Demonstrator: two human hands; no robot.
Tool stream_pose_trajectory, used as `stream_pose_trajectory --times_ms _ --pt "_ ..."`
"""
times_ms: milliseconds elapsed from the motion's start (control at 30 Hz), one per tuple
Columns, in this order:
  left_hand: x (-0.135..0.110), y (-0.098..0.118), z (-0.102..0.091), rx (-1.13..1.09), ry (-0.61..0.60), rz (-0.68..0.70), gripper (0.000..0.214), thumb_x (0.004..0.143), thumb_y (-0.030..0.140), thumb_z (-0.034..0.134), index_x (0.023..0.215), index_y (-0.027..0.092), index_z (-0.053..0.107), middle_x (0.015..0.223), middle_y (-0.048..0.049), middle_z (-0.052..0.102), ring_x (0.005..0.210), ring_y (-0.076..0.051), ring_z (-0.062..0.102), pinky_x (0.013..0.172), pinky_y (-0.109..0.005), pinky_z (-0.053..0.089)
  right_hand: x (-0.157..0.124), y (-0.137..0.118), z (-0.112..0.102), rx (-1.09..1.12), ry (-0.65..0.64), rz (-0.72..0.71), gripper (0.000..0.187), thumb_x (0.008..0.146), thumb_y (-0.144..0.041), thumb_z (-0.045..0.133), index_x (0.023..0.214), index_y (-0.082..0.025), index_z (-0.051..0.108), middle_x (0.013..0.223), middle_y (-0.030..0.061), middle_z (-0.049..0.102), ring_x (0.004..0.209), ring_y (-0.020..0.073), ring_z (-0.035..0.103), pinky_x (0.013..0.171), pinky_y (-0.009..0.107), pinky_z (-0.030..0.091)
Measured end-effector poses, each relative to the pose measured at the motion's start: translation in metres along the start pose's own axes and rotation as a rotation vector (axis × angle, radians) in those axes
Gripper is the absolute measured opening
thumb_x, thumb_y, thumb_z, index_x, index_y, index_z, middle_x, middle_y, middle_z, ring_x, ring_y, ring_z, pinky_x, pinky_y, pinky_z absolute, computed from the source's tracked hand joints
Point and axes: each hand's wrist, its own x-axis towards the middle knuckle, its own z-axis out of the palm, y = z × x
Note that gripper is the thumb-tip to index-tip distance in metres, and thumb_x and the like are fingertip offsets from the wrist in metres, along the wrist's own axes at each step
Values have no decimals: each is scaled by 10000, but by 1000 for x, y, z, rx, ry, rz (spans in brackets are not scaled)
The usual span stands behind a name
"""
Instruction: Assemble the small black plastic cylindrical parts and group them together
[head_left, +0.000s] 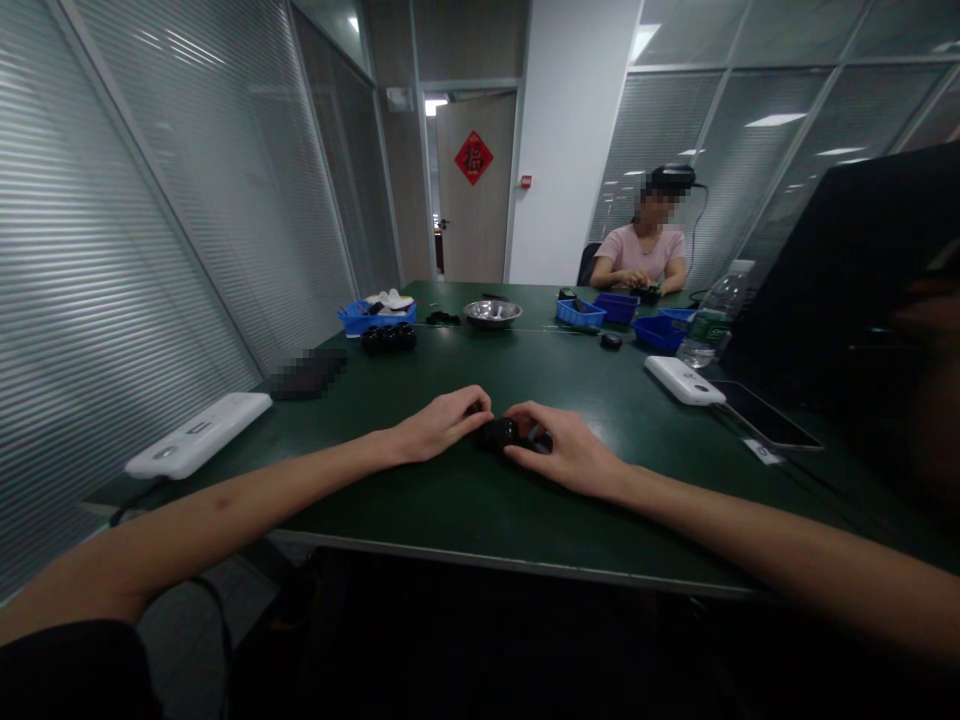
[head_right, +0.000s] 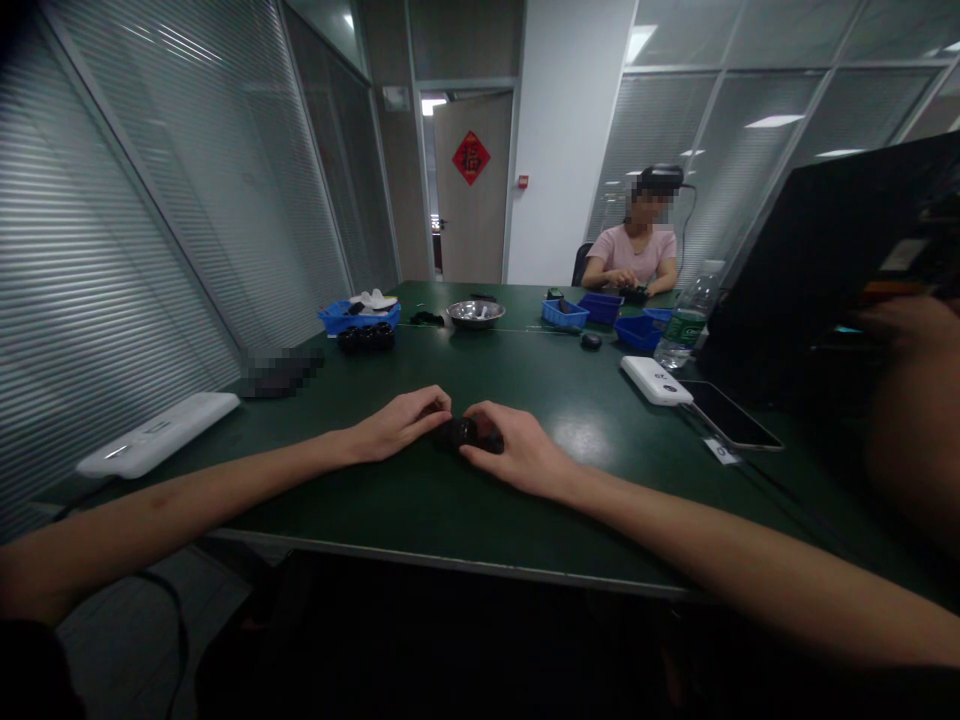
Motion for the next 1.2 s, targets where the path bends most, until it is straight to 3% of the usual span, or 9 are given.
stream_pose_trajectory --times_ms 100,300,633,733,833,1000,1200 --pt "-1 3 -3 -19 -72 18 332 1060 468 445 1104 173 592 989 -48 633 886 -195 604 820 -328 472 1 -2 0 -8 0 14 353 926 -367 700 1233 -209 627 1013 55 715 876 197 673 773 353 540" --pt "-1 -3 -6 74 -127 92 530 844 578 755 1174 184 624 1096 -86 643 991 -251 612 846 -357 481 1 -3 -1 -18 12 19 302 940 -369 686 1189 -201 660 990 57 716 853 203 664 747 354 533" --pt "-1 -6 -4 176 -153 160 409 1013 536 524 1160 191 687 1172 -111 626 1058 -260 581 927 -384 462 0 1 0 -53 13 -108 390 890 -184 696 1264 -227 592 1185 81 651 999 226 653 877 399 549" --pt "-2 -2 -4 202 -151 151 425 1044 518 456 1241 189 639 1185 -114 619 1073 -265 578 941 -395 458 -1 1 1 -53 12 -114 397 884 -168 692 1263 -224 586 1198 86 646 1013 230 653 882 401 548" --pt "-3 2 -4 151 -106 110 473 1011 550 521 1315 189 552 1184 -110 614 1058 -259 597 935 -392 473 -1 1 1 -60 14 -105 393 883 -181 702 1256 -230 589 1199 83 645 1017 234 652 884 404 544" --pt "-3 3 -5 153 -81 100 544 867 575 726 1202 181 555 1130 -96 636 995 -253 625 869 -370 503 0 1 1 -71 15 -76 386 884 -195 709 1250 -216 589 1171 79 652 990 230 649 870 395 540" --pt "-3 -1 -7 296 -96 201 385 1039 506 479 1150 181 655 1169 -111 632 1060 -257 611 926 -386 479 -1 1 1 -76 4 -82 399 882 -189 707 1261 -221 587 1186 77 653 1009 231 644 875 388 532"
